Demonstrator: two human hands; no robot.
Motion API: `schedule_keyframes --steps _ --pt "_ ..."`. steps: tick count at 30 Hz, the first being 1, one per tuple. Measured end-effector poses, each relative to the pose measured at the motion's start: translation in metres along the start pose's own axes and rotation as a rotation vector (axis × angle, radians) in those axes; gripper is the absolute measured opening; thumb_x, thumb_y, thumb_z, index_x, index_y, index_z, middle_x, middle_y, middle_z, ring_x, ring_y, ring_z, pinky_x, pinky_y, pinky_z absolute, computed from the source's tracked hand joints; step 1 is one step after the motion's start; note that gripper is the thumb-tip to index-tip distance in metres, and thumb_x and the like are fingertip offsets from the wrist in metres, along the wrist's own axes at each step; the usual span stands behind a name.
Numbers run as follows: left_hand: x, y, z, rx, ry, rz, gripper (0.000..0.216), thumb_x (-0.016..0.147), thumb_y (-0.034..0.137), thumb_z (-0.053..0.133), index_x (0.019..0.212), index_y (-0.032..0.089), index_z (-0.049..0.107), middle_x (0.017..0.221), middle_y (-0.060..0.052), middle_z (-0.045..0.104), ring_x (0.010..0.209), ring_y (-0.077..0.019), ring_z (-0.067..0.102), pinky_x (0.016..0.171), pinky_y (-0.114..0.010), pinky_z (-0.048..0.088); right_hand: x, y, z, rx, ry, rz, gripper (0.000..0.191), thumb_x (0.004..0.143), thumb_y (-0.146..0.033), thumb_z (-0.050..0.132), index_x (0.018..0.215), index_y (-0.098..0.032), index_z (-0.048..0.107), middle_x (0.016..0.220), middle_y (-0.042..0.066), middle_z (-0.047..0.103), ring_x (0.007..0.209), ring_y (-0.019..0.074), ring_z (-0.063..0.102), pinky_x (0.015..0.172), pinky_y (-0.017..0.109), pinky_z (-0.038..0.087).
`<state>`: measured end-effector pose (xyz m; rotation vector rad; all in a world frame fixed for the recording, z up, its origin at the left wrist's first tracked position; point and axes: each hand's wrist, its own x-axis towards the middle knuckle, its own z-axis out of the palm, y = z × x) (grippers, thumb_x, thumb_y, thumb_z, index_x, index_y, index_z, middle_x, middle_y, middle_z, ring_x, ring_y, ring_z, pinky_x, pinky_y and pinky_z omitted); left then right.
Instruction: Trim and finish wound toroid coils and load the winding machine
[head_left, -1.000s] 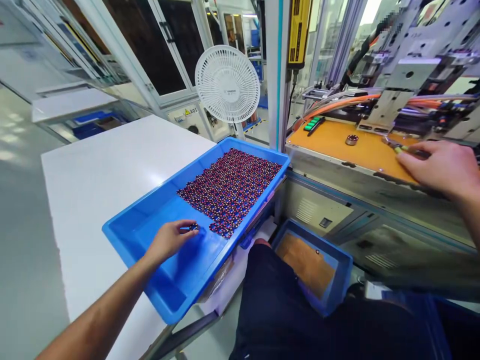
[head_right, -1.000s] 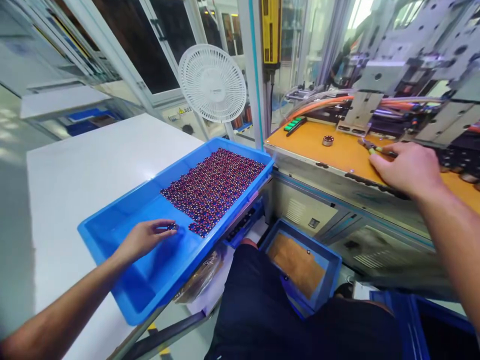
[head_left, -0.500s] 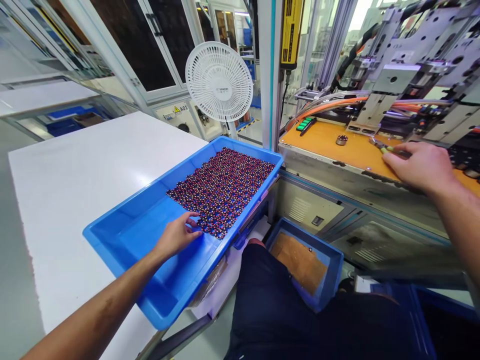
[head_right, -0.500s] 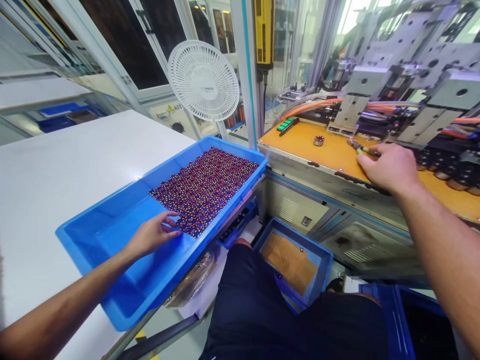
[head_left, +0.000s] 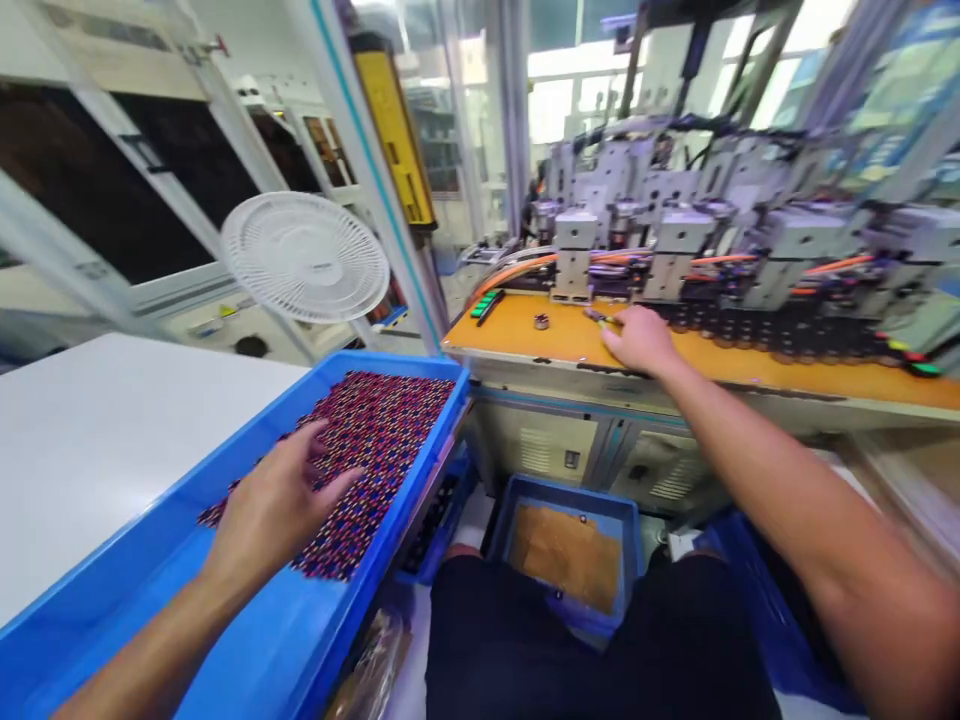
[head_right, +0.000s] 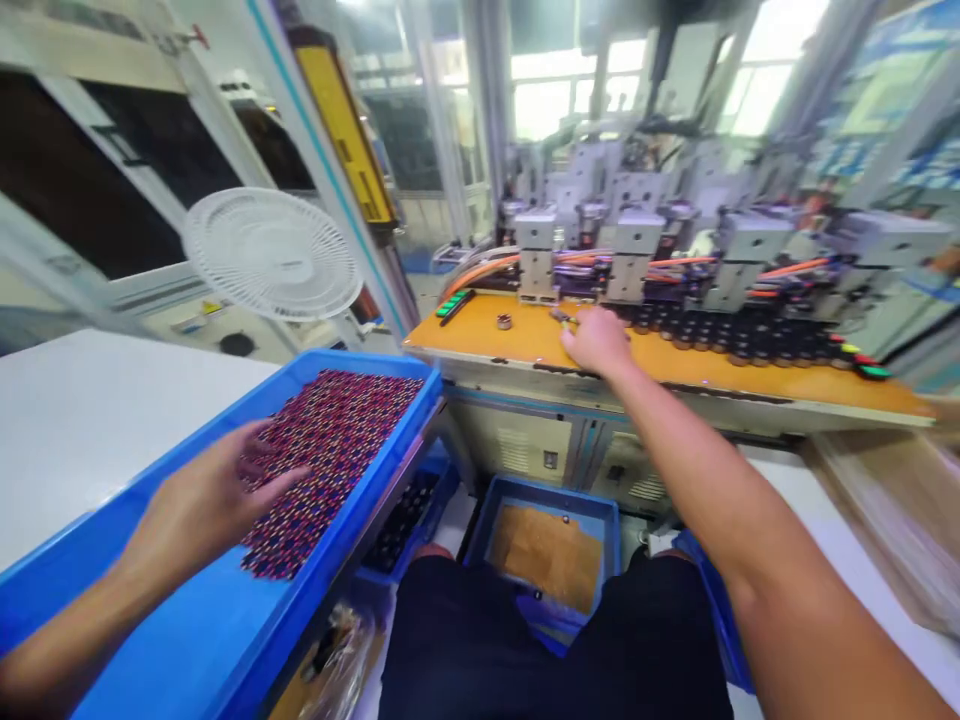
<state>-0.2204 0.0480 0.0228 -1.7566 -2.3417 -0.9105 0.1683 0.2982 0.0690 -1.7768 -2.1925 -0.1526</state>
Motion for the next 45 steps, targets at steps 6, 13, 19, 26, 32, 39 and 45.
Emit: schedule_keyframes --steps 6,13,19,26,32,39,45 --pt "0.112 0.164 0.057 -0.156 -0.097 0.185 0.061 0.078 0.036 0.076 0.133 0.019 0.057 0.113 -0.01 0.07 0.106 -0.0289 0.066 0.102 -0.043 0.048 -0.002 0.006 0.0 0.056 -0.005 -0.036 0.036 0.097 -0.04 0.057 0.117 -0.012 0.066 0.119 0.013 0.067 0.113 0.0242 0.062 0.1 0.042 0.048" --pt "0.161 0.248 0.131 -0.381 -0.163 0.02 0.035 0.094 0.037 0.062 0.123 0.017 0.061 0.118 -0.009 0.067 0.099 -0.0219 0.067 0.087 -0.045 0.057 -0.004 0.013 0.001 0.153 -0.014 -0.113 0.032 0.098 -0.039 0.06 0.117 -0.014 0.063 0.122 0.009 0.064 0.113 0.0228 0.062 0.098 0.046 0.052" --pt "0.09 0.237 0.096 -0.699 -0.129 0.066 0.068 0.075 0.027 0.076 0.136 0.015 0.049 0.102 -0.007 0.07 0.08 -0.018 0.071 0.083 -0.037 0.059 0.0 0.016 -0.001 0.328 0.039 -0.161 0.029 0.096 -0.037 0.063 0.113 -0.013 0.065 0.116 0.008 0.066 0.107 0.0215 0.064 0.095 0.044 0.054" --pt "-0.069 0.192 0.045 -1.008 0.027 0.116 0.072 0.07 0.021 0.083 0.136 0.028 0.053 0.102 -0.002 0.077 0.093 -0.0162 0.074 0.086 -0.026 0.061 -0.095 -0.008 -0.038 0.657 0.244 -0.318 0.03 0.097 -0.026 0.059 0.12 -0.007 0.064 0.122 0.018 0.066 0.11 0.0203 0.063 0.093 0.032 0.053" --pt "-0.142 0.196 0.04 -1.145 0.037 0.062 0.073 0.07 0.006 0.081 0.133 0.033 0.059 0.1 0.003 0.078 0.089 -0.0137 0.075 0.082 -0.023 0.063 -0.242 -0.012 -0.055 1.066 -0.02 -0.809 0.022 0.095 -0.028 0.065 0.101 -0.008 0.072 0.09 0.01 0.073 0.077 0.0123 0.065 0.073 0.022 0.053" --pt "-0.158 0.201 0.055 -1.173 -0.103 0.237 0.081 0.073 0.001 0.077 0.142 0.035 0.052 0.106 0.004 0.078 0.093 -0.0109 0.075 0.086 -0.019 0.061 -0.291 0.006 -0.064 1.0 -0.409 -0.547 0.014 0.091 -0.015 0.061 0.089 -0.011 0.074 0.07 0.003 0.068 0.064 0.0101 0.06 0.063 0.019 0.047" --pt "-0.166 0.203 0.056 -1.224 -0.132 0.23 0.083 0.074 -0.002 0.076 0.142 0.037 0.05 0.107 0.006 0.078 0.094 -0.0108 0.075 0.085 -0.019 0.062 -0.309 0.014 -0.062 1.321 -0.619 -0.527 0.015 0.091 -0.023 0.066 0.086 -0.011 0.073 0.062 0.001 0.065 0.057 0.0082 0.059 0.056 0.017 0.045"
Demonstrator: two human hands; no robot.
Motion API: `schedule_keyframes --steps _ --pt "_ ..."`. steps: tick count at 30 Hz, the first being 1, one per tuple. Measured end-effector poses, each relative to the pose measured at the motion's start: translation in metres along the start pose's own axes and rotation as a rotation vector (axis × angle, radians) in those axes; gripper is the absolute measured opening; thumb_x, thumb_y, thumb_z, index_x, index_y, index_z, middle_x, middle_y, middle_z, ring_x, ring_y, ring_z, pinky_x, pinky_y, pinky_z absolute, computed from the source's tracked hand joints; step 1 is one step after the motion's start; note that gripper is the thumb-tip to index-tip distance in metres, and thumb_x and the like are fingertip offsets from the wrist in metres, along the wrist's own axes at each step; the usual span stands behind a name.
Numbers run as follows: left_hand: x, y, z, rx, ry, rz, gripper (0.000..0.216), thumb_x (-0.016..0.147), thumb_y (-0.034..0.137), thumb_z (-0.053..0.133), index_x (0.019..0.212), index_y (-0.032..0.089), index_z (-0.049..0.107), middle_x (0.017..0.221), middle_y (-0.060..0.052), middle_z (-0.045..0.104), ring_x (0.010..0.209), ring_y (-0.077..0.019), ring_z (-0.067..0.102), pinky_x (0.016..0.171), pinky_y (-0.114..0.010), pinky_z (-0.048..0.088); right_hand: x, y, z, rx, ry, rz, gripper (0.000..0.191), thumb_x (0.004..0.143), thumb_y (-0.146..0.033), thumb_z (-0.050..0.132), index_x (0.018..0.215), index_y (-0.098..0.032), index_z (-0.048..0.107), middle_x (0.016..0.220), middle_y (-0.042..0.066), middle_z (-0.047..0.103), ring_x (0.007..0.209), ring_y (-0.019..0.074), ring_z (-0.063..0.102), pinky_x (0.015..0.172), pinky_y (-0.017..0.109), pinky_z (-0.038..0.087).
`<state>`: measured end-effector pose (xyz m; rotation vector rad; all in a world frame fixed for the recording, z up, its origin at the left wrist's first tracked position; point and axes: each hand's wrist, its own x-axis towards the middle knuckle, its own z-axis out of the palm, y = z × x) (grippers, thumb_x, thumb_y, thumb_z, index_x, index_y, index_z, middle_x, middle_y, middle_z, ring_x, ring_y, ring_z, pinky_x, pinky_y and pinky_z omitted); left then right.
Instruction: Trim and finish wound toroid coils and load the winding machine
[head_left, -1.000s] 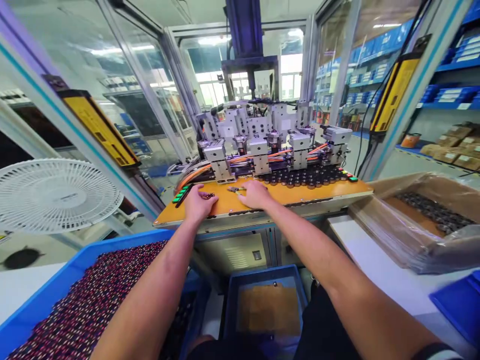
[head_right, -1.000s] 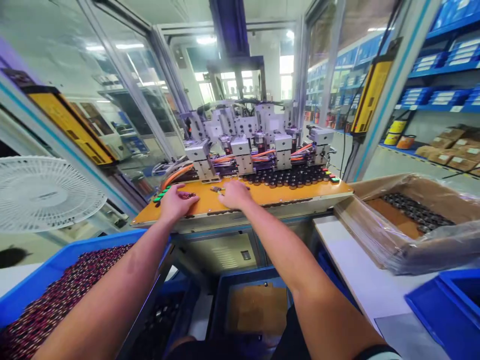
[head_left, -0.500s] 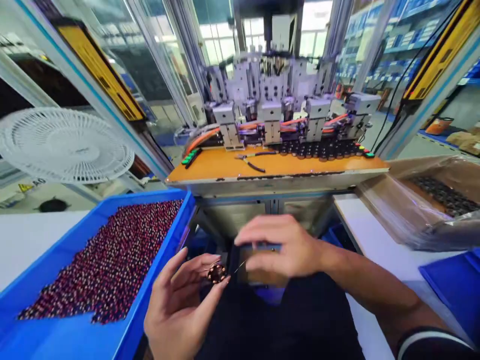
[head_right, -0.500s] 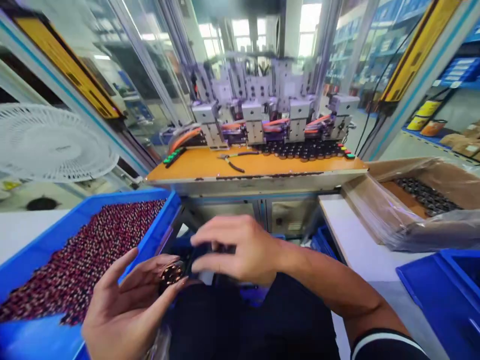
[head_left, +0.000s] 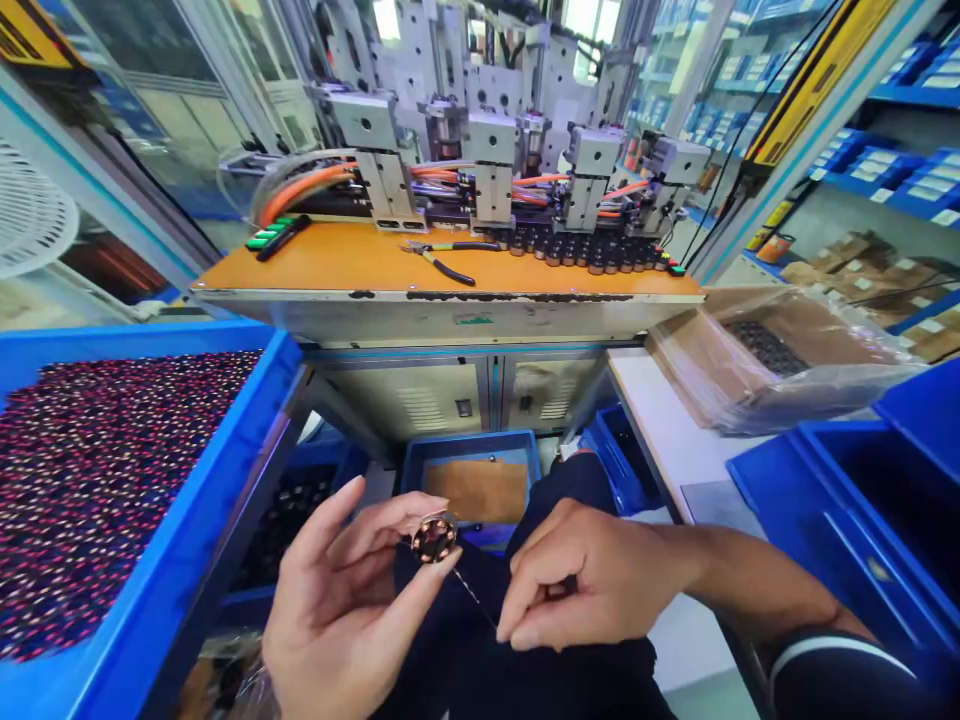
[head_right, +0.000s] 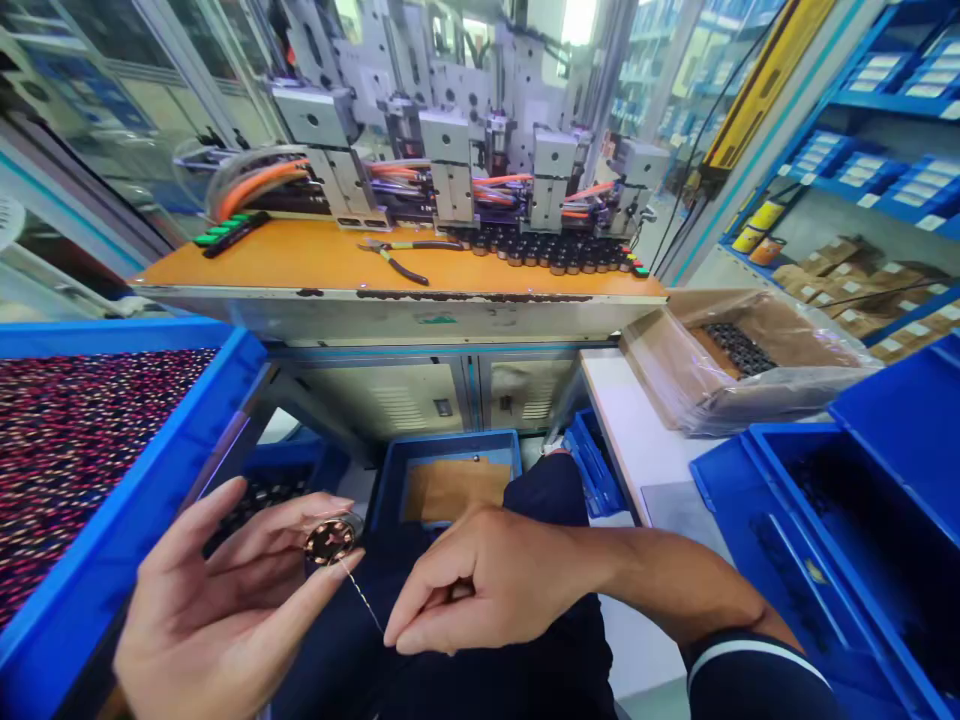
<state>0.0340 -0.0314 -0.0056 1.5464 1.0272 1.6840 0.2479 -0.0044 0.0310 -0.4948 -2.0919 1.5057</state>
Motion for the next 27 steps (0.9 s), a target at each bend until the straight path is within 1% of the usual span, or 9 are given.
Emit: schedule_keyframes --steps 2,4,8,11,14,17,20,22,27 --pt "-0.005 0.001 -0.001 -0.006 -0.019 -0.006 0.083 0.075 -0.002 0.074 0.143 0.037 0.049 0.109 0.005 0.077 0.095 -0.0106 0.075 0.086 -0.018 0.062 0.003 0.003 -0.002 -0.039 0.085 -0.056 0.017 0.086 -0.03 0.074 0.086 -0.013 0.072 0.072 0.003 0.068 0.069 0.0108 0.063 0.069 0.022 0.049" --pt "-0.009 0.002 -0.001 -0.009 -0.046 -0.003 0.082 0.076 -0.002 0.073 0.144 0.036 0.049 0.11 0.003 0.077 0.096 -0.0115 0.075 0.087 -0.019 0.061 0.01 0.006 -0.003 -0.016 0.217 -0.015 0.028 0.076 -0.037 0.084 0.087 -0.015 0.07 0.083 0.004 0.068 0.079 0.0129 0.063 0.077 0.026 0.049" --pt "-0.015 0.003 -0.001 0.02 -0.069 0.003 0.079 0.076 -0.001 0.073 0.144 0.034 0.051 0.109 0.0 0.075 0.096 -0.0131 0.074 0.086 -0.021 0.062 0.025 0.012 0.01 0.343 0.333 0.171 0.042 0.066 -0.044 0.089 0.08 -0.015 0.063 0.077 -0.001 0.062 0.071 0.0105 0.058 0.07 0.025 0.047" --pt "-0.014 0.003 0.001 0.009 -0.036 -0.015 0.079 0.074 -0.001 0.074 0.141 0.034 0.054 0.106 0.001 0.073 0.092 -0.012 0.074 0.083 -0.019 0.062 0.027 0.02 0.031 0.547 0.41 0.229 0.044 0.068 -0.049 0.086 0.075 -0.015 0.059 0.074 -0.002 0.059 0.067 0.009 0.054 0.067 0.024 0.043" --pt "-0.01 0.003 0.001 -0.077 -0.037 -0.114 0.078 0.074 0.0 0.075 0.139 0.036 0.054 0.102 0.001 0.072 0.087 -0.0118 0.074 0.077 -0.019 0.063 0.019 0.027 0.047 0.684 0.539 0.243 0.045 0.075 -0.052 0.081 0.072 -0.015 0.054 0.067 -0.003 0.056 0.063 0.0077 0.049 0.065 0.024 0.039" --pt "-0.007 0.002 -0.001 -0.132 -0.079 -0.19 0.077 0.076 0.002 0.075 0.141 0.037 0.051 0.102 0.0 0.073 0.085 -0.0127 0.074 0.076 -0.021 0.063 0.01 0.025 0.046 0.701 0.529 0.285 0.044 0.076 -0.051 0.08 0.075 -0.015 0.055 0.067 -0.004 0.054 0.062 0.0067 0.046 0.064 0.024 0.037" --pt "-0.007 0.001 0.0 -0.15 -0.096 -0.174 0.075 0.076 0.003 0.075 0.14 0.034 0.053 0.101 -0.002 0.075 0.089 -0.0148 0.075 0.08 -0.023 0.063 0.01 0.016 0.034 0.58 0.494 0.278 0.046 0.07 -0.048 0.086 0.084 -0.015 0.056 0.074 -0.004 0.054 0.067 0.007 0.048 0.067 0.024 0.038" --pt "-0.009 0.003 0.003 -0.147 -0.114 -0.175 0.073 0.075 0.003 0.077 0.137 0.033 0.055 0.101 -0.003 0.077 0.091 -0.0169 0.076 0.081 -0.026 0.064 0.013 0.011 0.028 0.506 0.496 0.263 0.047 0.067 -0.048 0.087 0.083 -0.015 0.057 0.075 -0.004 0.056 0.07 0.0079 0.05 0.068 0.024 0.039" --pt "-0.01 0.006 0.01 -0.21 0.005 -0.357 0.063 0.074 0.015 0.083 0.131 0.031 0.06 0.1 -0.002 0.079 0.092 -0.0187 0.077 0.082 -0.025 0.064 0.02 0.013 0.035 0.576 0.549 0.244 0.046 0.076 -0.055 0.079 0.078 -0.016 0.054 0.071 -0.004 0.055 0.064 0.0064 0.049 0.062 0.023 0.039"
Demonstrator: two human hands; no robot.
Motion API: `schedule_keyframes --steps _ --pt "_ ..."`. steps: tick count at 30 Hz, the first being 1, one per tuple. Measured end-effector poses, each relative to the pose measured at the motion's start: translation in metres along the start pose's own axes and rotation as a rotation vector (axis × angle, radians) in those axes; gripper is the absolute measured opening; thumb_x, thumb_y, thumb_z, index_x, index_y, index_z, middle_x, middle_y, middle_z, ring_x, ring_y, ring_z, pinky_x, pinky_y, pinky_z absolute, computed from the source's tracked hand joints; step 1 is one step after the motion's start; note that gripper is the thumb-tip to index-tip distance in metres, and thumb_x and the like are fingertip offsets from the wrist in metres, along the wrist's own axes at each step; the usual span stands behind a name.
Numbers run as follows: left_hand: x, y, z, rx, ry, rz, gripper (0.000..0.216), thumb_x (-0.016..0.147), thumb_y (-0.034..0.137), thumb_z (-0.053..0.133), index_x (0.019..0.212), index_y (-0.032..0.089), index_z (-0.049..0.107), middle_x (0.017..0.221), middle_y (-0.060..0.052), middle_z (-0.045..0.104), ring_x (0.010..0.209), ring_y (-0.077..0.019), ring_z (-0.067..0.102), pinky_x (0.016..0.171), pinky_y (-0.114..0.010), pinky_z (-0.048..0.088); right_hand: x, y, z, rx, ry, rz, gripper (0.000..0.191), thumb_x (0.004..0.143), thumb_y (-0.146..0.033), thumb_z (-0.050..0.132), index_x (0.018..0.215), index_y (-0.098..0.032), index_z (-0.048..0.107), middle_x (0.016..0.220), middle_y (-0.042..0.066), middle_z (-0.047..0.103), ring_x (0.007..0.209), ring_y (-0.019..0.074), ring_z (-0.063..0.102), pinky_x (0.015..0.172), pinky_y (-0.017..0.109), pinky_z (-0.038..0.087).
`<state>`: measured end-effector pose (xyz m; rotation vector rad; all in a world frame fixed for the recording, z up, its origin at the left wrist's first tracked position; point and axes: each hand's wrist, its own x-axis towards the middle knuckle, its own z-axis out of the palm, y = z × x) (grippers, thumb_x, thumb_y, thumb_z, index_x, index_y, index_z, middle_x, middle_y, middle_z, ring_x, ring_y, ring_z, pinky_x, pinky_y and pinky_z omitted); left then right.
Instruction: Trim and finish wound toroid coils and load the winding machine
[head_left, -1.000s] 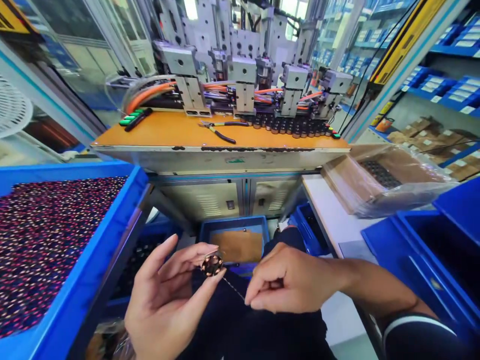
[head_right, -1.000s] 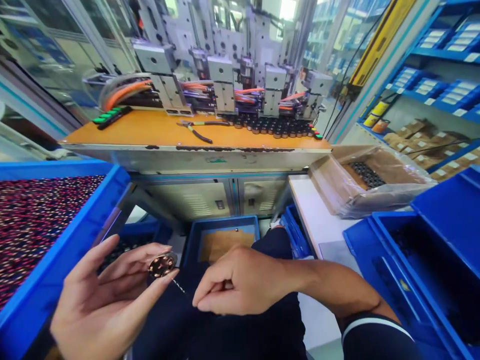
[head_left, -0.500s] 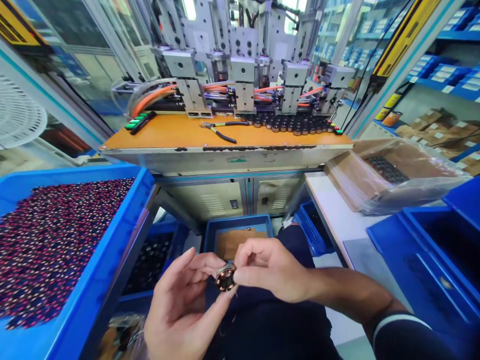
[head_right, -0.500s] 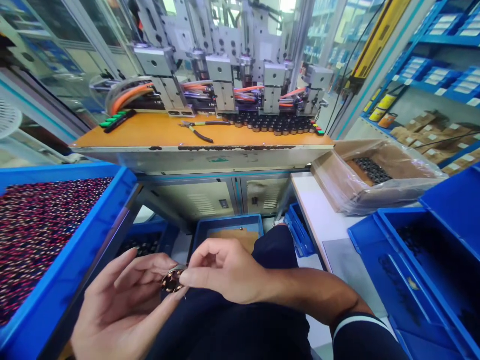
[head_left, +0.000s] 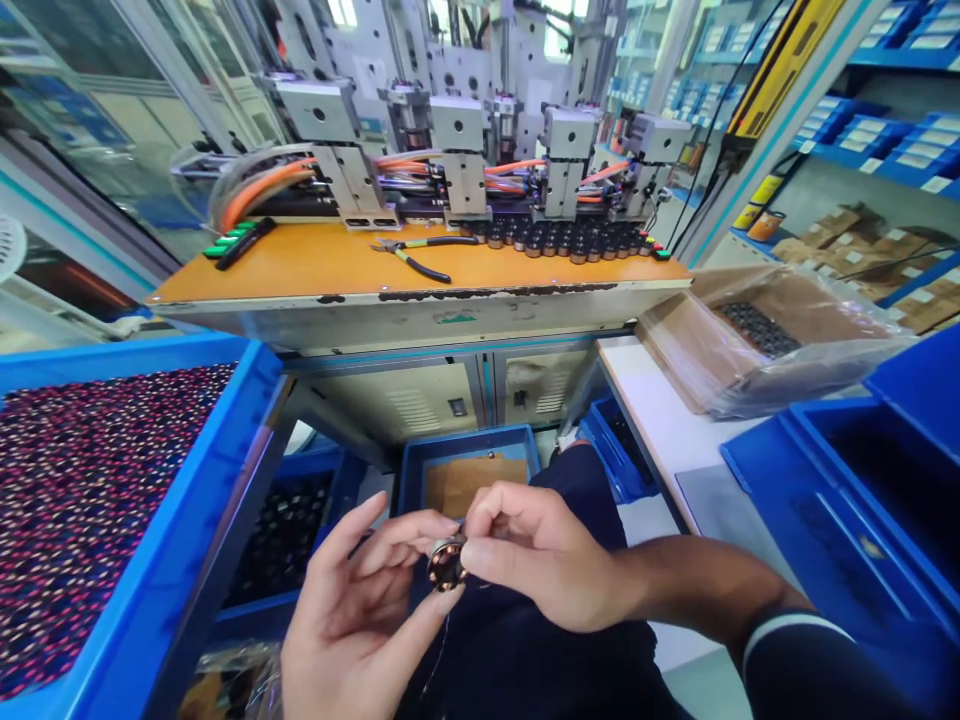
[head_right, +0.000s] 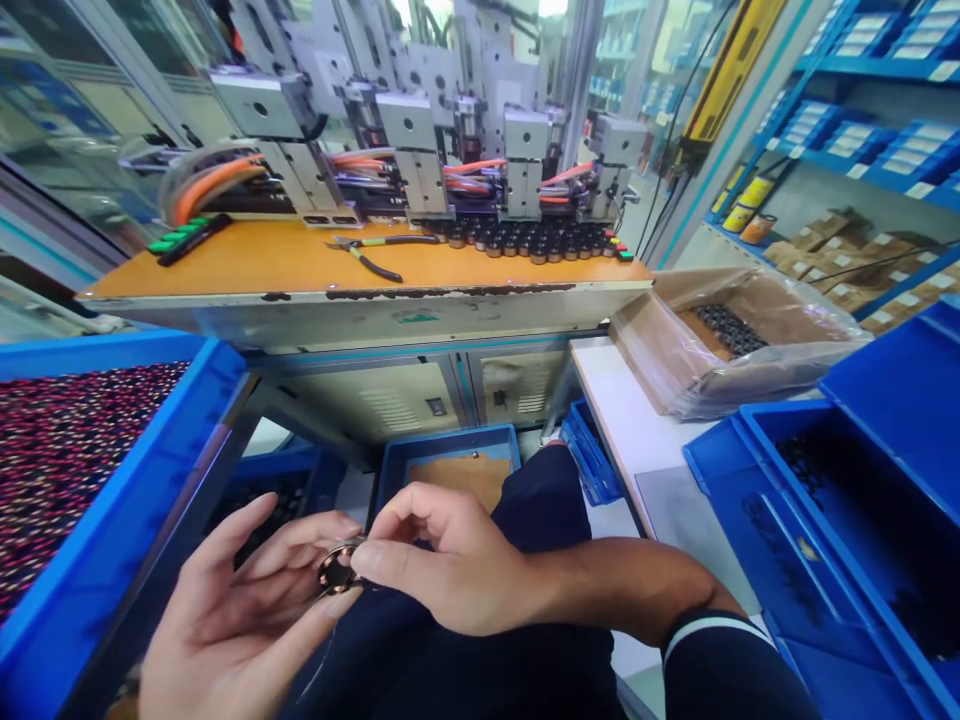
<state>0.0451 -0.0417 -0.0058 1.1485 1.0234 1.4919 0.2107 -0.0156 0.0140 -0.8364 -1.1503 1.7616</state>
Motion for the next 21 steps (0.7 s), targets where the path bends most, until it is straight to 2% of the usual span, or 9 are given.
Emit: schedule_keyframes --steps 4,8,11,17,21 --pt "0.003 -0.005 -0.003 -0.035 -0.063 -0.09 0.055 0.076 0.017 0.083 0.124 0.032 0.062 0.102 -0.003 0.081 0.09 -0.0219 0.079 0.077 -0.025 0.065 0.001 0.009 0.004 0.111 0.001 -0.011 0.045 0.078 -0.054 0.077 0.079 -0.017 0.052 0.071 -0.004 0.058 0.063 0.0066 0.052 0.064 0.023 0.044" --pt "0.005 -0.008 -0.003 -0.061 -0.01 -0.097 0.043 0.077 0.016 0.082 0.115 0.03 0.067 0.103 -0.003 0.082 0.09 -0.0215 0.078 0.075 -0.02 0.064 0.001 0.011 0.006 0.134 0.037 -0.031 0.043 0.08 -0.052 0.077 0.08 -0.016 0.054 0.075 -0.002 0.061 0.066 0.0071 0.056 0.066 0.023 0.047" --pt "0.007 -0.009 -0.004 -0.083 -0.011 -0.091 0.043 0.076 0.014 0.082 0.113 0.029 0.069 0.101 -0.004 0.082 0.087 -0.0214 0.079 0.073 -0.021 0.064 -0.004 0.011 0.005 0.116 0.08 -0.012 0.045 0.08 -0.054 0.076 0.078 -0.016 0.054 0.072 -0.002 0.06 0.066 0.0076 0.057 0.068 0.023 0.048" --pt "0.013 -0.013 -0.013 -0.162 -0.163 -0.13 0.021 0.077 0.017 0.081 0.096 0.028 0.08 0.107 -0.007 0.081 0.078 -0.0196 0.079 0.073 -0.025 0.064 -0.004 -0.011 -0.01 -0.021 -0.023 0.035 0.047 0.079 -0.057 0.076 0.084 -0.014 0.056 0.075 -0.001 0.062 0.068 0.008 0.058 0.068 0.023 0.047" --pt "0.014 -0.013 -0.015 -0.153 -0.216 -0.201 0.029 0.076 0.028 0.083 0.105 0.03 0.08 0.125 -0.012 0.074 0.098 -0.0266 0.076 0.086 -0.036 0.063 0.008 -0.027 -0.019 -0.132 -0.065 0.078 0.052 0.072 -0.057 0.08 0.089 -0.015 0.056 0.077 0.0 0.064 0.069 0.0098 0.061 0.07 0.025 0.048"
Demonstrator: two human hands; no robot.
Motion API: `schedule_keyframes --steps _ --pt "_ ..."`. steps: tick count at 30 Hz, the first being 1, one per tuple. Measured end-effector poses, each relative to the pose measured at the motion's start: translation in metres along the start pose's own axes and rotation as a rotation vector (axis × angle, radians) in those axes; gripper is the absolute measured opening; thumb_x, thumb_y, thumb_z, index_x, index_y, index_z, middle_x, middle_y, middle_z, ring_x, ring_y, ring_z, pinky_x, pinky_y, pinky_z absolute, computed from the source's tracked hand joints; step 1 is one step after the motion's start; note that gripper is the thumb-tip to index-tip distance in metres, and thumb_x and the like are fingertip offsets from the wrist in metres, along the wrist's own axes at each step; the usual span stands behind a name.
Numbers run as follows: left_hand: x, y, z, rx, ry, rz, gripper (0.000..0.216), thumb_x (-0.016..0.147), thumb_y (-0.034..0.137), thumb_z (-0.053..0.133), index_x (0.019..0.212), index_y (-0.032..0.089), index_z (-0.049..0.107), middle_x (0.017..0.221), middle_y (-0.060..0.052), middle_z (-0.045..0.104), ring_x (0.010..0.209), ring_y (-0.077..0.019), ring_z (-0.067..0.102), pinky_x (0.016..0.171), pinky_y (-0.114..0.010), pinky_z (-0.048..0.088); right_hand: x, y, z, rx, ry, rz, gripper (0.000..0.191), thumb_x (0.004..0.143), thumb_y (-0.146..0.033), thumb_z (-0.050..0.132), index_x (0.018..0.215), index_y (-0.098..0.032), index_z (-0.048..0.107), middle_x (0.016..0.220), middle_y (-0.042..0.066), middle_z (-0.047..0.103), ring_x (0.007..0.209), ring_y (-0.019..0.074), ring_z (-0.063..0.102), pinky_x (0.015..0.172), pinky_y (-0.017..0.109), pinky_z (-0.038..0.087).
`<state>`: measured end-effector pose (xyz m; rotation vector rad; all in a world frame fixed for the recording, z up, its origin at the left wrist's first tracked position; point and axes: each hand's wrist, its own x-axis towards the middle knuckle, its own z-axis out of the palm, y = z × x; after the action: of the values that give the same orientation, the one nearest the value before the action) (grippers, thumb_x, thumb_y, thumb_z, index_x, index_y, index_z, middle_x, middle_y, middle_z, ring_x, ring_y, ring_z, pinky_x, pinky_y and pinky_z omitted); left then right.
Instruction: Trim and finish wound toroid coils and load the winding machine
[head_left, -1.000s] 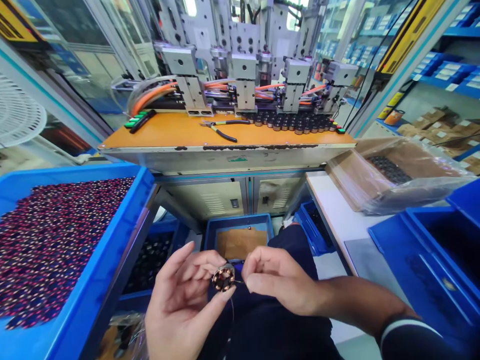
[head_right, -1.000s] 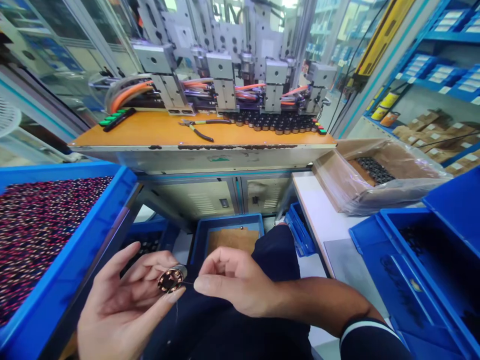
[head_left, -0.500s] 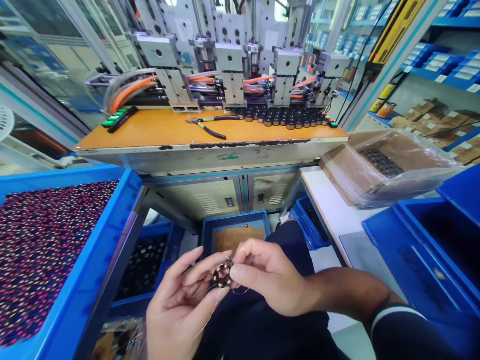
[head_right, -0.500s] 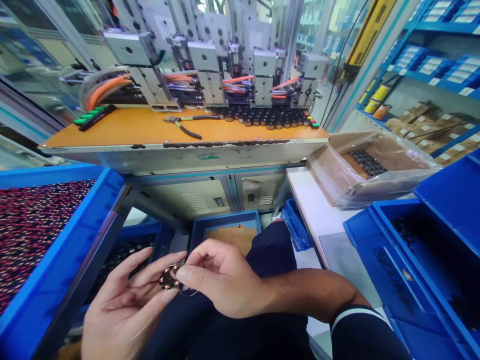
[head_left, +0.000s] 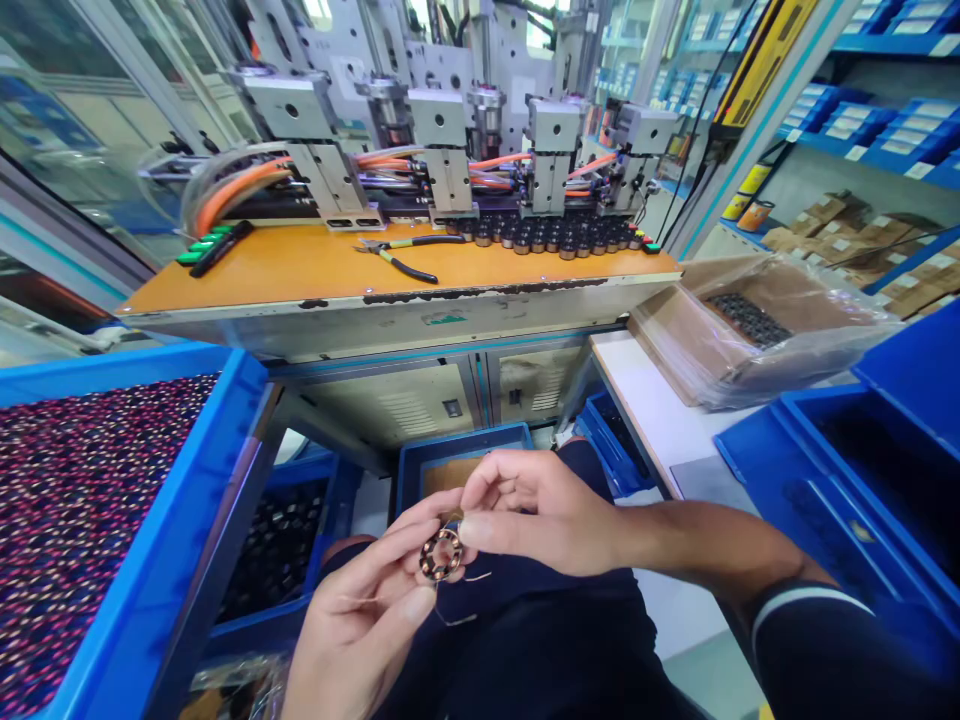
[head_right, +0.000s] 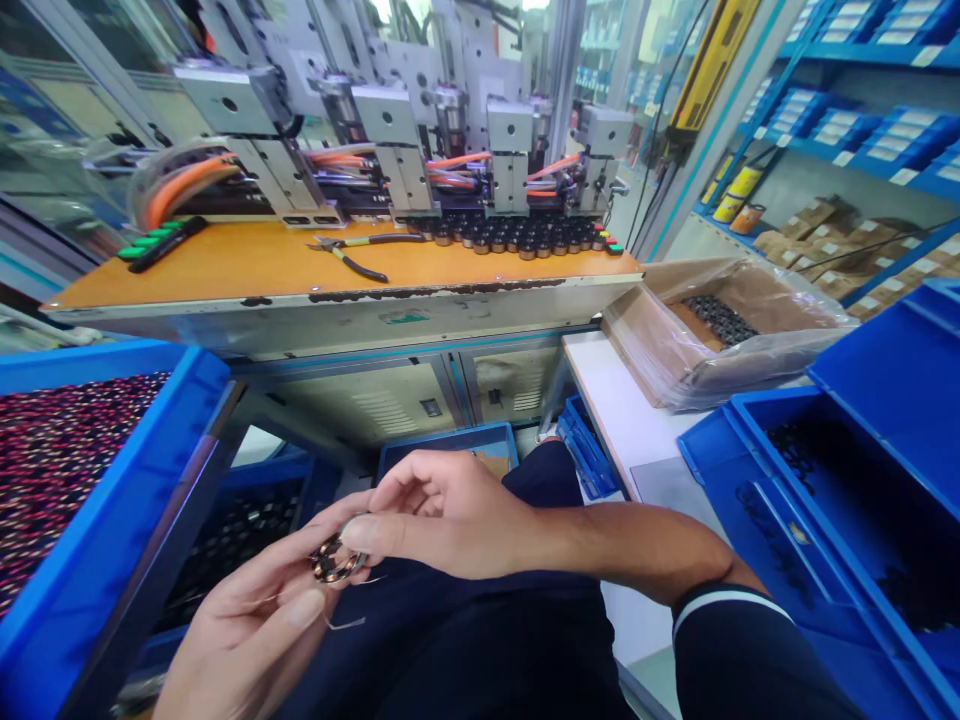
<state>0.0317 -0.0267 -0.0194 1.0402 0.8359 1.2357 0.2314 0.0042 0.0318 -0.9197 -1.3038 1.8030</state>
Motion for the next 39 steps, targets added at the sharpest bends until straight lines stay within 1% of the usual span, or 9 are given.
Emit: schedule_keyframes --steps 4,11,16,18,24,29,33,36,39 --pt "0.0 -0.001 0.0 0.154 -0.019 0.032 0.035 0.071 0.026 0.085 0.105 0.03 0.081 0.127 -0.011 0.072 0.106 -0.028 0.074 0.083 -0.03 0.062 0.006 -0.001 -0.002 -0.183 -0.007 0.047 0.052 0.062 -0.052 0.088 0.085 -0.014 0.06 0.071 -0.003 0.061 0.066 0.0088 0.056 0.064 0.023 0.045" --pt "-0.003 -0.004 -0.003 0.246 0.024 0.068 0.034 0.075 0.017 0.081 0.105 0.033 0.08 0.113 -0.007 0.077 0.089 -0.018 0.076 0.073 -0.019 0.06 0.004 -0.004 -0.006 -0.263 -0.112 0.007 0.039 0.079 -0.05 0.076 0.075 -0.014 0.062 0.069 -0.003 0.059 0.064 0.0074 0.049 0.062 0.022 0.04" --pt "-0.006 0.0 -0.003 0.177 0.045 0.021 0.03 0.074 0.019 0.082 0.101 0.031 0.081 0.114 -0.008 0.077 0.098 -0.0214 0.076 0.079 -0.022 0.061 0.0 -0.018 -0.025 -0.288 -0.227 0.26 0.037 0.076 -0.047 0.078 0.075 -0.013 0.062 0.063 -0.004 0.058 0.057 0.0061 0.051 0.055 0.02 0.038" --pt "-0.005 0.002 -0.002 0.209 0.054 0.012 0.029 0.072 0.02 0.083 0.099 0.029 0.082 0.112 -0.009 0.078 0.092 -0.0216 0.076 0.074 -0.022 0.062 -0.001 -0.022 -0.028 -0.305 -0.215 0.27 0.038 0.072 -0.047 0.081 0.077 -0.013 0.064 0.064 -0.004 0.059 0.058 0.006 0.051 0.054 0.019 0.039" --pt "-0.004 0.006 0.001 0.288 0.072 -0.008 0.025 0.068 0.023 0.085 0.093 0.026 0.082 0.107 -0.01 0.079 0.096 -0.0251 0.076 0.074 -0.025 0.063 0.002 -0.021 -0.017 -0.333 -0.149 0.131 0.029 0.076 -0.037 0.08 0.078 -0.012 0.066 0.067 -0.004 0.06 0.061 0.0055 0.051 0.058 0.018 0.041" --pt "-0.006 0.011 -0.003 0.281 -0.021 0.005 0.023 0.075 0.025 0.081 0.096 0.03 0.082 0.106 -0.008 0.079 0.092 -0.0221 0.076 0.072 -0.022 0.061 0.003 -0.025 -0.034 -0.456 -0.212 0.111 0.015 0.084 -0.024 0.067 0.074 -0.012 0.065 0.061 -0.005 0.055 0.056 0.0046 0.047 0.057 0.018 0.04" --pt "-0.003 0.015 0.002 0.304 -0.094 -0.057 0.021 0.073 0.029 0.082 0.094 0.03 0.083 0.104 -0.009 0.079 0.093 -0.0227 0.076 0.075 -0.023 0.061 0.012 -0.035 -0.039 -0.53 -0.262 -0.111 0.022 0.081 -0.03 0.076 0.092 -0.012 0.068 0.085 0.001 0.065 0.076 0.0091 0.058 0.072 0.022 0.049" --pt "0.001 0.018 0.008 0.284 -0.171 -0.109 0.024 0.073 0.032 0.083 0.096 0.03 0.083 0.085 -0.008 0.079 0.084 -0.0242 0.076 0.074 -0.03 0.063 0.025 -0.034 -0.031 -0.517 -0.425 -0.313 0.023 0.079 -0.023 0.08 0.096 -0.013 0.069 0.096 0.002 0.065 0.091 0.011 0.059 0.086 0.023 0.048" --pt "0.002 0.023 0.012 0.278 -0.202 -0.157 0.025 0.071 0.03 0.084 0.096 0.032 0.083 0.056 -0.002 0.068 0.056 -0.0183 0.068 0.062 -0.031 0.062 0.035 -0.026 -0.023 -0.495 -0.542 -0.4 0.009 0.086 -0.02 0.073 0.085 -0.012 0.068 0.089 0.002 0.063 0.087 0.0101 0.059 0.086 0.023 0.048"
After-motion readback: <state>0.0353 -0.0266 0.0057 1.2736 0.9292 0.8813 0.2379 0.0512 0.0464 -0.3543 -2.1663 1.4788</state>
